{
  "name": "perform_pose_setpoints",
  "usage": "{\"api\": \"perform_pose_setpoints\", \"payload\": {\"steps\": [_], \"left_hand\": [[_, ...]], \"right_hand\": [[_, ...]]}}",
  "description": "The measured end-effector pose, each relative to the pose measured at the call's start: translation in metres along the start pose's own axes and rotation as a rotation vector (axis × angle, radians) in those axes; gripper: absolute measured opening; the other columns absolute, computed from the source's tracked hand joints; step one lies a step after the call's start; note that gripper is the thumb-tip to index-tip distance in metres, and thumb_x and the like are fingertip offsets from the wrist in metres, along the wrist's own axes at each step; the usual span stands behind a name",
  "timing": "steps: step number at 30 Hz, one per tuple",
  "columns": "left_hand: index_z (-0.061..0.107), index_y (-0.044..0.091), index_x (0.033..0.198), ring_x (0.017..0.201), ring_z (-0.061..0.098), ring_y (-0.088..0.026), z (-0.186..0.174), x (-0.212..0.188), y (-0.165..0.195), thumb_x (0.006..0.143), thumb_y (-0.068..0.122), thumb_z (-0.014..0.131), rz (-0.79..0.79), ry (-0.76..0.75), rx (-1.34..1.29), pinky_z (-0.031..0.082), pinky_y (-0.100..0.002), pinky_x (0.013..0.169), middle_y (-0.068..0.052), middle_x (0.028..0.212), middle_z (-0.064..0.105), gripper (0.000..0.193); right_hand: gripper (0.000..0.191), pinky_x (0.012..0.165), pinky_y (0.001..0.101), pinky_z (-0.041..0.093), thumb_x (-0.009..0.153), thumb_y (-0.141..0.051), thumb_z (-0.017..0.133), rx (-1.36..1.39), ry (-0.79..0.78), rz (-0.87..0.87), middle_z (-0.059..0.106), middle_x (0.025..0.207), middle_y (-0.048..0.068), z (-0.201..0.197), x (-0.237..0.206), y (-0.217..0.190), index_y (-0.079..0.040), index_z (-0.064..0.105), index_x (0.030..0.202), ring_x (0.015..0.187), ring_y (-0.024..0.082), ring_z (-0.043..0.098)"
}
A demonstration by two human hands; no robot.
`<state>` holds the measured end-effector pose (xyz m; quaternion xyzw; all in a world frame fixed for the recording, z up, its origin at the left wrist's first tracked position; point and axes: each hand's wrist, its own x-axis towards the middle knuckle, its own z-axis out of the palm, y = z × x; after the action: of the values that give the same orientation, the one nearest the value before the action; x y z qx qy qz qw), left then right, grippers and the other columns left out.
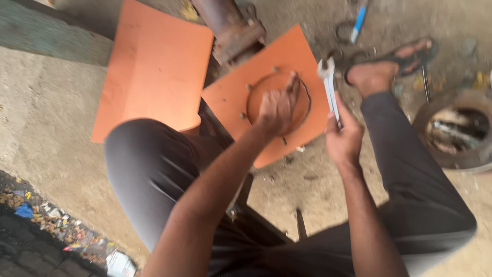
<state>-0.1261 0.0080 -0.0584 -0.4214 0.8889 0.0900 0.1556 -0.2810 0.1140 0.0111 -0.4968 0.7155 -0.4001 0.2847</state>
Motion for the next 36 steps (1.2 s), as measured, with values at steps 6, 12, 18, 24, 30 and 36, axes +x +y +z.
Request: {"api": "perform_pose_setpoints", "payload": {"steps": [6,12,18,24,30,36], "left_hand": [[0.033,-0.003,0.16,0.091,0.072,-0.022,0.009,0.038,0.004,0.098,0.01,0.049,0.041,0.069,0.087,0.057,-0.038,0.071,-0.02,0.162,0.036,0.064],[0.038,0.001,0.154,0.082,0.069,-0.018,0.014,0.035,0.009,0.093,0.015,0.053,0.028,0.112,0.235,0.054,-0.035,0.066,-0.016,0.158,0.036,0.064],[0.055,0.001,0.14,0.075,0.066,-0.009,0.009,0.037,0.011,0.092,0.016,0.06,0.076,0.047,0.423,0.047,-0.028,0.055,-0.01,0.143,0.046,0.05],[0.071,0.01,0.116,0.084,0.063,-0.012,-0.003,0.045,0.018,0.083,0.024,0.072,0.151,0.004,0.556,0.045,-0.027,0.053,-0.009,0.127,0.053,0.036],[0.074,0.015,0.109,0.094,0.062,-0.018,-0.015,0.057,0.028,0.075,0.028,0.082,0.26,-0.051,0.644,0.046,-0.033,0.058,-0.005,0.112,0.06,0.037],[0.07,0.017,0.11,0.106,0.059,-0.018,-0.03,0.063,0.027,0.068,0.033,0.085,0.312,-0.081,0.551,0.051,-0.031,0.063,-0.005,0.111,0.059,0.048]], "right_hand": [[0.051,0.045,0.02,0.039,0.105,-0.002,0.056,0.378,0.022,0.324,0.058,0.073,-0.004,-0.024,-0.011,0.008,-0.011,0.051,0.155,0.057,0.0,0.049],[0.05,0.047,0.0203,0.039,0.107,-0.003,0.057,0.42,0.043,0.348,0.057,0.075,-0.005,-0.025,-0.007,0.011,-0.011,0.052,0.156,0.058,-0.001,0.046],[0.053,0.045,0.0205,0.038,0.104,-0.002,0.057,0.433,0.017,0.38,0.057,0.07,-0.004,-0.025,-0.01,0.017,-0.012,0.05,0.156,0.054,0.0,0.045],[0.052,0.047,0.02,0.038,0.105,-0.002,0.056,0.462,-0.004,0.384,0.058,0.071,-0.004,-0.019,-0.011,0.02,-0.011,0.05,0.156,0.055,-0.001,0.046],[0.051,0.045,0.0206,0.036,0.105,-0.002,0.058,0.428,0.0,0.428,0.057,0.07,-0.005,-0.011,-0.013,0.024,-0.011,0.051,0.155,0.053,0.0,0.044],[0.05,0.046,0.0208,0.038,0.106,-0.001,0.058,0.416,0.018,0.391,0.057,0.071,-0.004,-0.016,-0.014,0.021,-0.01,0.052,0.155,0.055,0.0,0.046]]}}
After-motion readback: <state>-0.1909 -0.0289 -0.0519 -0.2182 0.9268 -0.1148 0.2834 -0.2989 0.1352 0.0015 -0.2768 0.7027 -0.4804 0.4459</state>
